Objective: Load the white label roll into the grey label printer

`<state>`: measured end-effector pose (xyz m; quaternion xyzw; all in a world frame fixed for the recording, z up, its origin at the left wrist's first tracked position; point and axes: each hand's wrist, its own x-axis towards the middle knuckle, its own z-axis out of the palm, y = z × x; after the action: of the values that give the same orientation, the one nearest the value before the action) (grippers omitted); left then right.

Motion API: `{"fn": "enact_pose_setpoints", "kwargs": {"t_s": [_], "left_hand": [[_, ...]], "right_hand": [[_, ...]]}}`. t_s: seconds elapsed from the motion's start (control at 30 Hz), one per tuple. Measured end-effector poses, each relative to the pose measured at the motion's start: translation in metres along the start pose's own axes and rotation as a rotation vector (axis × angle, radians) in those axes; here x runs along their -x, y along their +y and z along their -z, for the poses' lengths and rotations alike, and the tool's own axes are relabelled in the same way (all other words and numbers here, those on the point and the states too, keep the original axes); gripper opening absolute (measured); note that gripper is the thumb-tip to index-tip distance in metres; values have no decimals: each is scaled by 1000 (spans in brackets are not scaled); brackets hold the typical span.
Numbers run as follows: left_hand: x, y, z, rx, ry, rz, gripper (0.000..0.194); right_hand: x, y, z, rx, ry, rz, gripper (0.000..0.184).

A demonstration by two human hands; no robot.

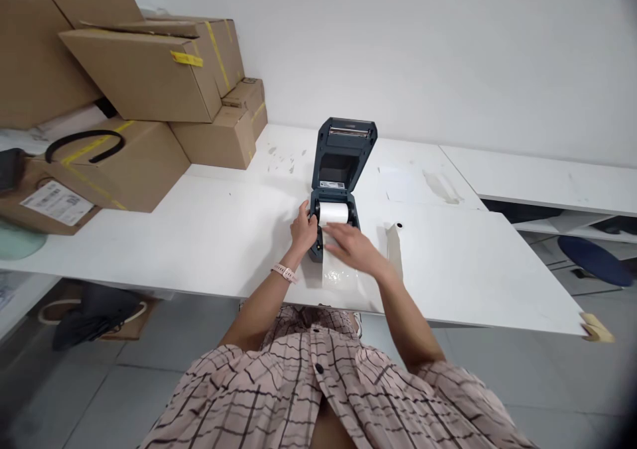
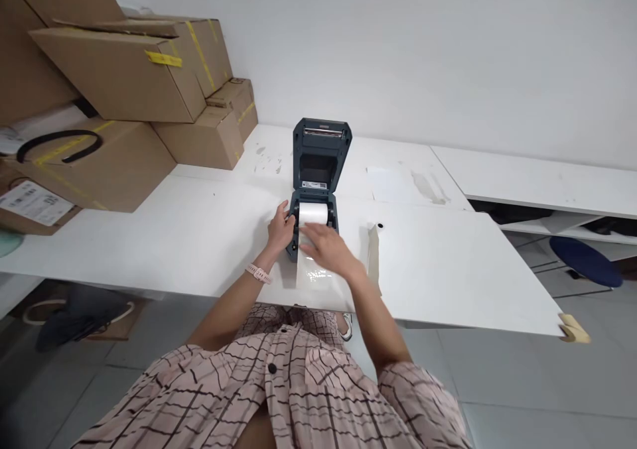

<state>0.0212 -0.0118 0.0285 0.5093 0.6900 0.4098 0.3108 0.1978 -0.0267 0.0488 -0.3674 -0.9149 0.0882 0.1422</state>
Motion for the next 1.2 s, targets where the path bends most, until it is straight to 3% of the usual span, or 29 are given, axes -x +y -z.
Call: {"fn": "enact_pose_setpoints", "kwargs": {"t_s": [0.13, 0.33, 0.6, 0.73, 0.87, 0.93, 1.0, 1.03, 1.1, 1.2], "left_hand": [[-4, -8, -5, 64, 32, 15, 52], [-11, -23, -14, 299, 10, 19, 54], [-18, -23, -15, 356, -5, 37, 51], [8, -17, -10, 359, -44, 83, 60], [57, -19, -2, 416, -172, 86, 91], [72, -21, 2, 471, -217, 76, 94], [77, -23, 5, 483, -233, 63, 92], [77, -24, 6, 475, -239, 58, 91], [76, -23, 8, 461, -248, 67, 92], [78, -24, 11, 471, -256, 88, 94]], "right_hand": [[31, -25, -22, 63, 117, -94, 48], [25, -29, -21, -7, 97, -120, 50], [24, -32, -16, -30, 55, -156, 51], [29, -32, -15, -120, 73, -156, 53], [29, -14, 7, -504, 149, -147, 47], [13, 7, 28, -632, 352, -258, 50], [-20, 36, 53, -613, 654, -364, 62], [-41, 52, 64, -622, 715, -363, 72], [-86, 84, 85, -693, 703, -349, 84], [-136, 114, 103, -789, 529, -282, 95]]}}
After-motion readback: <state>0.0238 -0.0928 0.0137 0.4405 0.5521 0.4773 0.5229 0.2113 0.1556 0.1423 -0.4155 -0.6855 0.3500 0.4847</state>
